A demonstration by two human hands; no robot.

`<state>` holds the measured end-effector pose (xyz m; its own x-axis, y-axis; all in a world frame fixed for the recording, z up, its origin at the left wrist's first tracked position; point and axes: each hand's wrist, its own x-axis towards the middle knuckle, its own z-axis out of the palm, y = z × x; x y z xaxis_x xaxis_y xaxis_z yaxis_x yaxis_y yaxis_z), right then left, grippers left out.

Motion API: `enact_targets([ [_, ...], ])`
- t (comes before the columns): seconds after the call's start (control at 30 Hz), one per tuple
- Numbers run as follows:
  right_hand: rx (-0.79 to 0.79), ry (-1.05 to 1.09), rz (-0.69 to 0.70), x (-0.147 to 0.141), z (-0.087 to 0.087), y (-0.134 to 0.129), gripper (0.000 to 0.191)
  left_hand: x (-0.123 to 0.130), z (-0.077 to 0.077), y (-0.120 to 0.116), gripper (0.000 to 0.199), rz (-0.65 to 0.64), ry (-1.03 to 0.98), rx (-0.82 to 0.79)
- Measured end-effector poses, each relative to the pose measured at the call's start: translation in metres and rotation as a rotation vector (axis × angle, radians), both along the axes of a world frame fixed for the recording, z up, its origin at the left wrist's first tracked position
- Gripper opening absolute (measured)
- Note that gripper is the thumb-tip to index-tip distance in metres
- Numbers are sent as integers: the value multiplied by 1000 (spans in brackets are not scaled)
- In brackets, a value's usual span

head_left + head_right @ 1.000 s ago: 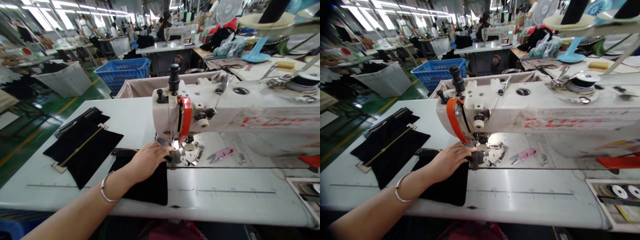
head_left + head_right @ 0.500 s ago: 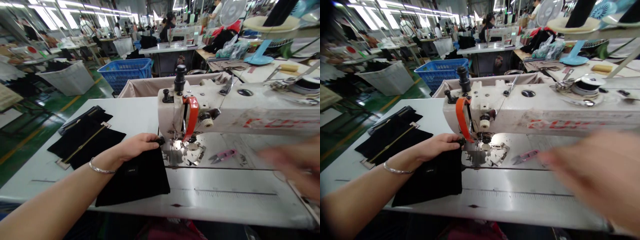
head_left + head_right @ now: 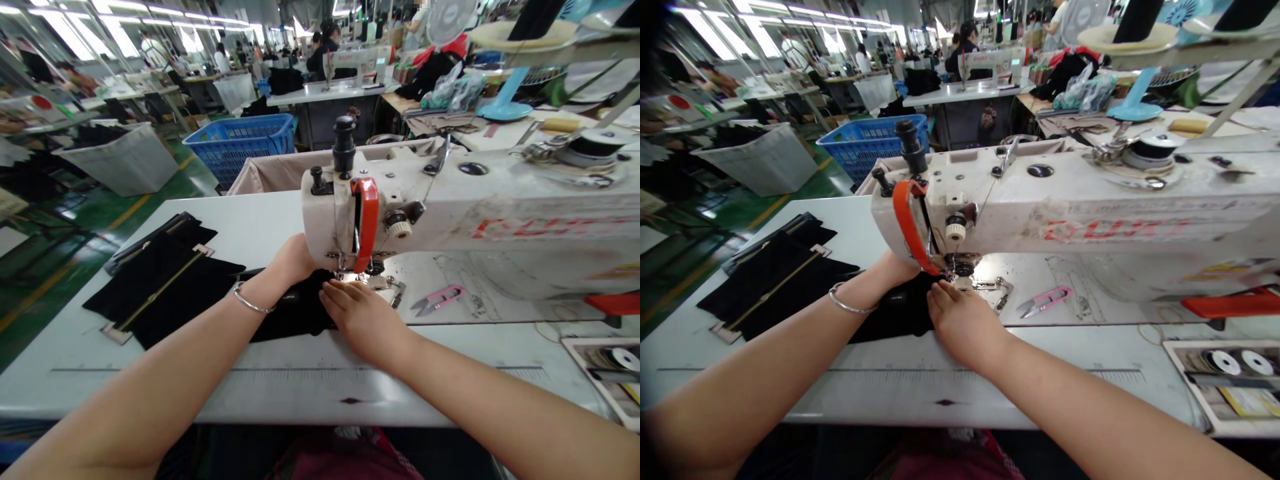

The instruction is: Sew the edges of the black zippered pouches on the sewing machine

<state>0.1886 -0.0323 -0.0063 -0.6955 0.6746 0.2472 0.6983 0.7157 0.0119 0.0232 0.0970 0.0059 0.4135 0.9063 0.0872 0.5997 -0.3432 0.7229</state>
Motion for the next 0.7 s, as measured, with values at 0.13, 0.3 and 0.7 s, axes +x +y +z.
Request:
enact_targets([
  [0.13,6,23,-44,-1,4,-11,37,7,-2,-9,23,-74,116,92],
  [0.3,1,57,-62,0,6,-21,35,9,-6,-21,22,-98,219,156],
  [0.7,-136,118,30,21,7,-28,45,-10,-2,-90,29,-184,268,372],
])
